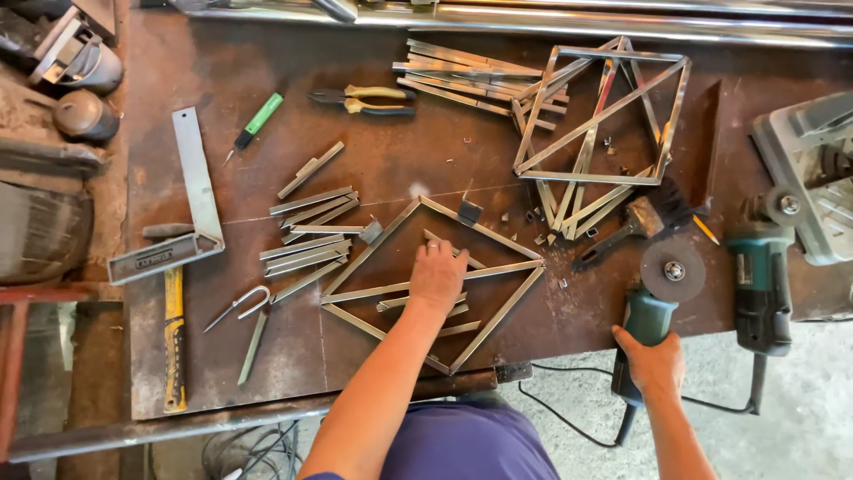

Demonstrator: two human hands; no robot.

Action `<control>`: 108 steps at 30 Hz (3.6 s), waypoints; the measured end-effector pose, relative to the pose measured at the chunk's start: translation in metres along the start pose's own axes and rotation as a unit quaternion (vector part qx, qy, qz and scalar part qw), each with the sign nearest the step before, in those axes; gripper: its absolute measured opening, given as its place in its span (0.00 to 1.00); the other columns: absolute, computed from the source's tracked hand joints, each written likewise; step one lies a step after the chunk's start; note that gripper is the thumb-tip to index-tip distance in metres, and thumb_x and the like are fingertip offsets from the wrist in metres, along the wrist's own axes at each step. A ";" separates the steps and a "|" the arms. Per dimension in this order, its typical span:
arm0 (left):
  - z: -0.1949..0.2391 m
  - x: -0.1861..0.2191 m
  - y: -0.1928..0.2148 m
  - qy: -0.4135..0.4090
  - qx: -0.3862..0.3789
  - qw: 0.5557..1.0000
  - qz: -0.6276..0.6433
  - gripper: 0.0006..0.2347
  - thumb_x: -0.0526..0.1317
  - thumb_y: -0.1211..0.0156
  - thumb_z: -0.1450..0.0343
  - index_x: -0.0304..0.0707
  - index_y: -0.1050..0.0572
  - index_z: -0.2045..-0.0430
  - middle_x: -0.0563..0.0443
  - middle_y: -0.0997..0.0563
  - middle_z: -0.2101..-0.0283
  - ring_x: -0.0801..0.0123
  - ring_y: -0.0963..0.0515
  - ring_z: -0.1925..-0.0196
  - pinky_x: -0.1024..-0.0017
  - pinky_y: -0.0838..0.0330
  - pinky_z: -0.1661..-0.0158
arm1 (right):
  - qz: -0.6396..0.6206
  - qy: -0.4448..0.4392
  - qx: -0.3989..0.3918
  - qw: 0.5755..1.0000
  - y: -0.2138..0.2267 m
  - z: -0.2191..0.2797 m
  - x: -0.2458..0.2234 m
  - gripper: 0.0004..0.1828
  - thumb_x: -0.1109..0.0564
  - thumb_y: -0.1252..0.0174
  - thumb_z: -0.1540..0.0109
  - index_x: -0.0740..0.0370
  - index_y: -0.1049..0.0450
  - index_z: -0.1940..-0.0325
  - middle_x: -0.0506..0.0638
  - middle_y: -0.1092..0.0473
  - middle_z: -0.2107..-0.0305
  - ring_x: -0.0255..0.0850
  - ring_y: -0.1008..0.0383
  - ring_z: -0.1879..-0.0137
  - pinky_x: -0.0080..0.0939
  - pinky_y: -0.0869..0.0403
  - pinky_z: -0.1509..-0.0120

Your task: The person is assembling small metal square tubes into a geometric frame and using an angle grinder to clean the edges.

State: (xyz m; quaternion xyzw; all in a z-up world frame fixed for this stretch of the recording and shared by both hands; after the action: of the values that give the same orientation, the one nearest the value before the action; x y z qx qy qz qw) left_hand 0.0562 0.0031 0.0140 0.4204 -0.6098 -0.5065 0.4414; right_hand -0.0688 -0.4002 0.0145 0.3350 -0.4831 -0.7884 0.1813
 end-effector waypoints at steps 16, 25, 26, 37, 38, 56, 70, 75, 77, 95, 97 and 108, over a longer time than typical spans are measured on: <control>0.010 0.005 0.022 0.017 0.014 0.999 0.032 0.17 0.38 0.42 0.30 0.44 0.23 0.47 0.40 0.21 0.58 0.52 0.25 0.55 0.56 0.31 0.49 | 0.031 0.010 0.003 0.999 -0.006 -0.011 0.009 0.41 0.36 0.28 0.46 0.79 0.28 0.54 0.71 0.25 0.67 0.64 0.24 0.65 0.57 0.26 0.60; 0.116 -0.093 0.092 0.037 0.146 0.987 0.063 0.02 0.35 0.41 0.36 0.40 0.22 0.75 0.47 0.21 0.71 0.55 0.23 0.70 0.60 0.27 0.68 | 0.044 0.030 -0.004 0.999 -0.014 -0.025 0.024 0.39 0.37 0.27 0.42 0.84 0.24 0.58 0.75 0.24 0.67 0.67 0.23 0.65 0.58 0.26 0.60; 0.130 -0.111 0.086 0.041 0.146 0.987 0.061 0.02 0.35 0.41 0.36 0.40 0.22 0.75 0.47 0.21 0.71 0.55 0.23 0.70 0.60 0.27 0.68 | 0.045 0.033 -0.006 0.998 -0.016 -0.029 0.028 0.39 0.37 0.27 0.42 0.84 0.24 0.58 0.75 0.24 0.67 0.67 0.23 0.65 0.58 0.26 0.60; 0.143 -0.222 0.027 0.190 -0.002 0.975 -0.112 0.12 0.37 0.45 0.32 0.41 0.25 0.56 0.45 0.24 0.56 0.52 0.27 0.48 0.59 0.31 0.50 | 0.051 0.036 0.004 0.998 -0.019 -0.040 0.033 0.37 0.38 0.26 0.41 0.82 0.23 0.59 0.72 0.24 0.70 0.64 0.24 0.70 0.58 0.26 0.66; 0.142 -0.224 0.025 0.189 -0.001 0.976 -0.111 0.12 0.37 0.45 0.32 0.41 0.25 0.56 0.45 0.24 0.56 0.52 0.27 0.48 0.59 0.31 0.50 | 0.050 0.036 0.006 0.998 -0.017 -0.040 0.030 0.37 0.38 0.26 0.41 0.82 0.23 0.59 0.72 0.24 0.70 0.64 0.24 0.70 0.58 0.26 0.66; 0.186 -0.033 0.056 -0.079 0.045 0.995 0.043 0.11 0.36 0.41 0.35 0.44 0.25 0.59 0.52 0.27 0.67 0.57 0.22 0.66 0.62 0.27 0.69 | -0.044 -0.020 -0.004 0.999 0.008 0.012 -0.013 0.47 0.37 0.24 0.50 0.74 0.28 0.41 0.73 0.26 0.52 0.68 0.27 0.41 0.67 0.31 0.38; 0.164 -0.005 0.053 -0.048 0.090 0.989 -0.108 0.01 0.32 0.40 0.36 0.38 0.24 0.76 0.48 0.29 0.77 0.54 0.23 0.73 0.61 0.31 0.74 | -0.063 -0.029 -0.107 0.992 0.002 -0.005 0.008 0.56 0.26 0.27 0.53 0.68 0.35 0.37 0.70 0.28 0.48 0.64 0.29 0.38 0.65 0.32 0.36; 0.160 0.030 0.080 -0.056 0.070 0.994 -0.069 0.02 0.34 0.42 0.33 0.41 0.24 0.76 0.49 0.28 0.76 0.55 0.22 0.72 0.61 0.31 0.72 | -0.073 -0.014 -0.123 0.990 0.000 -0.010 0.015 0.55 0.26 0.27 0.51 0.69 0.36 0.38 0.72 0.29 0.47 0.65 0.30 0.37 0.66 0.33 0.36; 0.150 0.049 0.079 -0.055 0.078 0.993 -0.066 0.03 0.35 0.42 0.32 0.43 0.24 0.77 0.51 0.28 0.76 0.56 0.23 0.71 0.62 0.30 0.71 | -0.074 -0.005 -0.126 0.989 0.009 0.001 -0.002 0.55 0.26 0.27 0.51 0.69 0.35 0.38 0.72 0.29 0.48 0.66 0.29 0.38 0.67 0.33 0.36; 0.102 0.261 0.046 -0.222 0.082 0.955 0.177 0.11 0.50 0.35 0.39 0.45 0.24 0.83 0.48 0.27 0.74 0.55 0.24 0.65 0.55 0.32 0.63 | -0.551 -0.124 -0.377 0.734 0.006 0.000 -0.022 0.22 0.42 0.37 0.38 0.67 0.26 0.60 0.63 0.23 0.68 0.55 0.18 0.67 0.54 0.18 0.66; 0.104 0.286 0.063 -0.260 0.083 0.942 0.195 0.17 0.56 0.37 0.36 0.41 0.23 0.80 0.46 0.25 0.74 0.53 0.23 0.68 0.54 0.32 0.62 | -0.554 -0.116 -0.357 0.743 0.013 0.007 -0.029 0.22 0.43 0.36 0.38 0.67 0.26 0.63 0.64 0.24 0.70 0.53 0.20 0.70 0.52 0.20 0.70; 0.143 0.260 0.091 -0.282 0.225 0.890 0.280 0.18 0.46 0.44 0.34 0.37 0.30 0.95 0.39 0.31 0.81 0.47 0.29 0.77 0.52 0.35 0.66 | -0.557 -0.138 -0.304 0.760 0.005 0.075 -0.025 0.15 0.51 0.34 0.41 0.65 0.27 0.65 0.62 0.25 0.74 0.54 0.21 0.73 0.56 0.21 0.71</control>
State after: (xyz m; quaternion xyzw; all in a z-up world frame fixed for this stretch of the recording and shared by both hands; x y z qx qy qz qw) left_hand -0.1538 -0.1987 0.1190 0.1598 -0.8985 -0.3082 0.2685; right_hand -0.1040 -0.3398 0.0507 0.3603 0.0347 -0.8934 -0.2661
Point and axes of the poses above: each hand's wrist, its own z-axis away from the middle knuckle, its own y-axis out of the back of the hand, x = y × z, the point moved 7 cm from there along -z, towards the middle knuckle
